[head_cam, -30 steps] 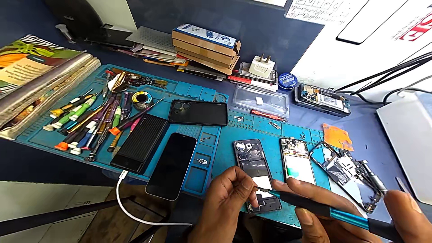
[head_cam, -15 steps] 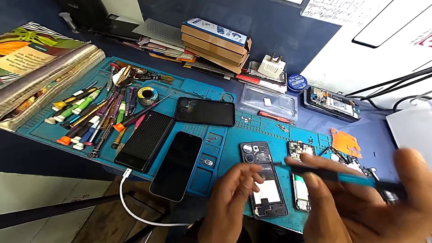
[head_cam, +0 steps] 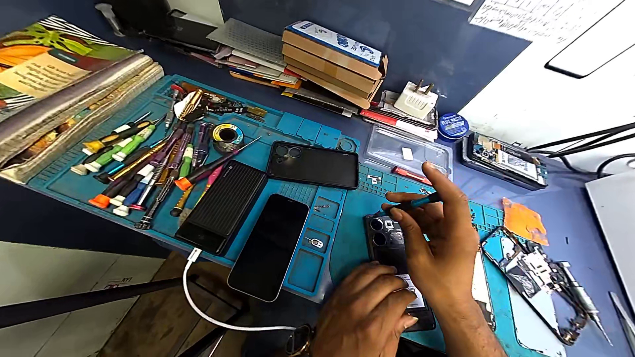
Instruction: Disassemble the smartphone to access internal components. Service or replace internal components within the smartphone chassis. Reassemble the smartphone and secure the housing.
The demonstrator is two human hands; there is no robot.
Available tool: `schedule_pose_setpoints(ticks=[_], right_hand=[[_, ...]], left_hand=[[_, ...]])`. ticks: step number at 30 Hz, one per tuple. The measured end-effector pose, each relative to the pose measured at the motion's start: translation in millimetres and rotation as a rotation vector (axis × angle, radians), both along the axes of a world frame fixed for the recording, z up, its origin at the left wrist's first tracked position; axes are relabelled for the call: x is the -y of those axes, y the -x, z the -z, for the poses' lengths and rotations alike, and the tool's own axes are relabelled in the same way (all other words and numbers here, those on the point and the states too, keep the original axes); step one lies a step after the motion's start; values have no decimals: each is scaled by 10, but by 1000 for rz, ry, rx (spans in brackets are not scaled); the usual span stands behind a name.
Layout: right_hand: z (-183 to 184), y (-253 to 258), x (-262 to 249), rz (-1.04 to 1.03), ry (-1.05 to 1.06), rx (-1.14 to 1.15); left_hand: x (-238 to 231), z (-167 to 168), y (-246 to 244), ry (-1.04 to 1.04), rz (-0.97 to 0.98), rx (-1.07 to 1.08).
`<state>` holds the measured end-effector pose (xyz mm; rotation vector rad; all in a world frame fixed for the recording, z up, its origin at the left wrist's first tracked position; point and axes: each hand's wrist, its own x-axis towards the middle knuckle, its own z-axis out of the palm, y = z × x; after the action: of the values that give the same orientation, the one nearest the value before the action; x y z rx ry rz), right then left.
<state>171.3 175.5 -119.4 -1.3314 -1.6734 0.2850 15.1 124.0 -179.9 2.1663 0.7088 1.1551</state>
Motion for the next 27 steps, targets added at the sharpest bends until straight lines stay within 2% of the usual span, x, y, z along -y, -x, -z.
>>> schedule_pose_setpoints(ticks=[7,11,14,18,21,22,25,27], right_hand=[[-100,-35,-76,-149,86,108],[-89,31,-152,59,-18,299],[-232,40,-128,-60,145,320],[-136,58,-180,118,1,373],[-245,41,-149,-69,168,301],[-244,43,-157,-62,165,288],[-150,55,-204,135,12,370],[-229,48,-170,33,124,354]], left_hand=[[0,12,-11,-11,20,-5],[3,21,-23,-38,16,-17],[7,15,-13,-35,2,-31],[17,18,-31,-47,-5,-56],[13,15,-23,-42,-5,-62],[20,15,-19,-36,-3,-67],[18,16,-38,-50,-1,-73],[5,8,-32,-49,5,-79]])
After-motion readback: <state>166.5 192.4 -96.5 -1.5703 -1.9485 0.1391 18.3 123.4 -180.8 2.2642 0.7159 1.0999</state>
